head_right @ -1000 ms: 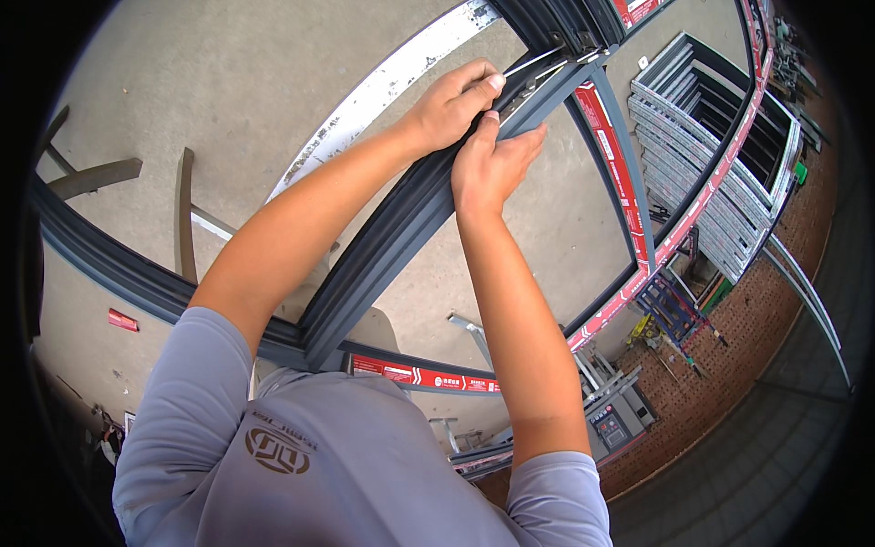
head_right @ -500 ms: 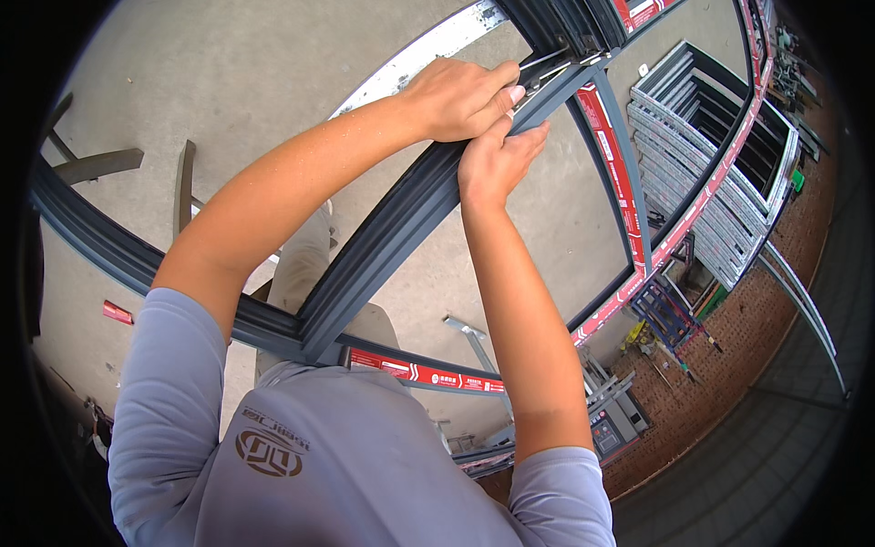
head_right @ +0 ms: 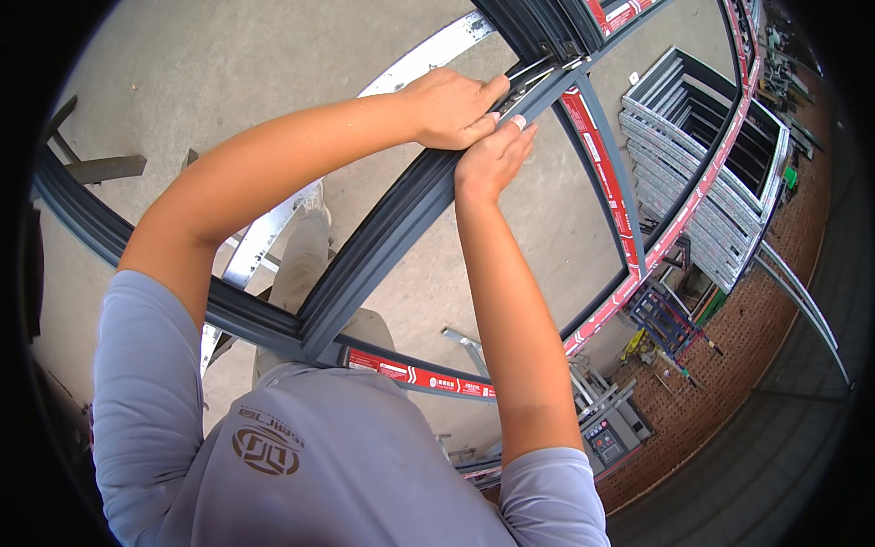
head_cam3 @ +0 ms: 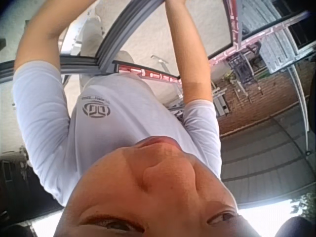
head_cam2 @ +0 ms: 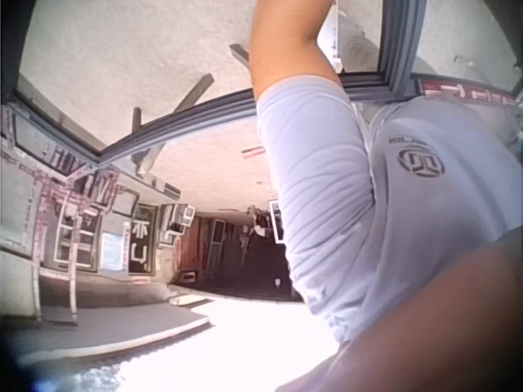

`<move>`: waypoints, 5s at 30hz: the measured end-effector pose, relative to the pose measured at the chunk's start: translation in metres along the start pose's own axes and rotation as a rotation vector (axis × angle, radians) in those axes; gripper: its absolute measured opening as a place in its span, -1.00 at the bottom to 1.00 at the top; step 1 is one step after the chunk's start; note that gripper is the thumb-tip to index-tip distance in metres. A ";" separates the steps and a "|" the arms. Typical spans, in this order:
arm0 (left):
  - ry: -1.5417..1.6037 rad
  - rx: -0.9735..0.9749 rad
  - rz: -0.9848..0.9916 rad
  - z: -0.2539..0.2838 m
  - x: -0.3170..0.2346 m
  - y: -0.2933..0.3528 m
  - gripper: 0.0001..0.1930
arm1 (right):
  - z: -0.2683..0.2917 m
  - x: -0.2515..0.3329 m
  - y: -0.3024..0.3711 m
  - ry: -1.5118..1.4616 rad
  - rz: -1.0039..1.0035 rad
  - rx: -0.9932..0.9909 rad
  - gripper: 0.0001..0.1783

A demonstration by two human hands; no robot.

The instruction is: The person assembles aluminum window frames by hand, placing frame pieces onto a jig and securing them with a screwdriver. The person handles multiple frame sections and uses a screwdriver to tighten joints.

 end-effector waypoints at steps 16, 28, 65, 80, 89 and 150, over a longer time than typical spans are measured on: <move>0.154 0.183 -0.051 0.018 0.021 0.005 -0.46 | -0.001 0.023 0.016 0.137 -0.074 -0.067 -0.13; -0.044 0.243 0.135 0.038 0.000 0.009 -0.52 | 0.000 0.026 0.016 0.148 -0.031 -0.071 -0.11; 1.443 -0.289 0.061 -0.055 0.014 0.008 -0.56 | 0.000 0.013 0.008 -0.031 0.016 -0.025 -0.06; 0.333 -0.761 0.084 -0.047 0.000 0.033 -0.67 | 0.001 0.015 0.009 0.019 0.043 -0.028 -0.07; 0.388 -0.539 0.100 -0.033 0.011 0.036 -0.64 | -0.001 0.017 0.009 0.082 0.007 -0.051 -0.04; -0.909 -0.050 -0.072 -0.004 -0.029 0.025 -0.87 | -0.001 0.023 0.013 0.199 -0.023 -0.096 -0.11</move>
Point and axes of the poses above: each hand's wrist, its own y-axis away from the middle knuckle, its own z-axis out of the back of the hand, x = y × z, the point moved 2 cm from there along -y, towards the middle knuckle, and after that the axes turned 10 degrees about x, right-handed, at the moved point
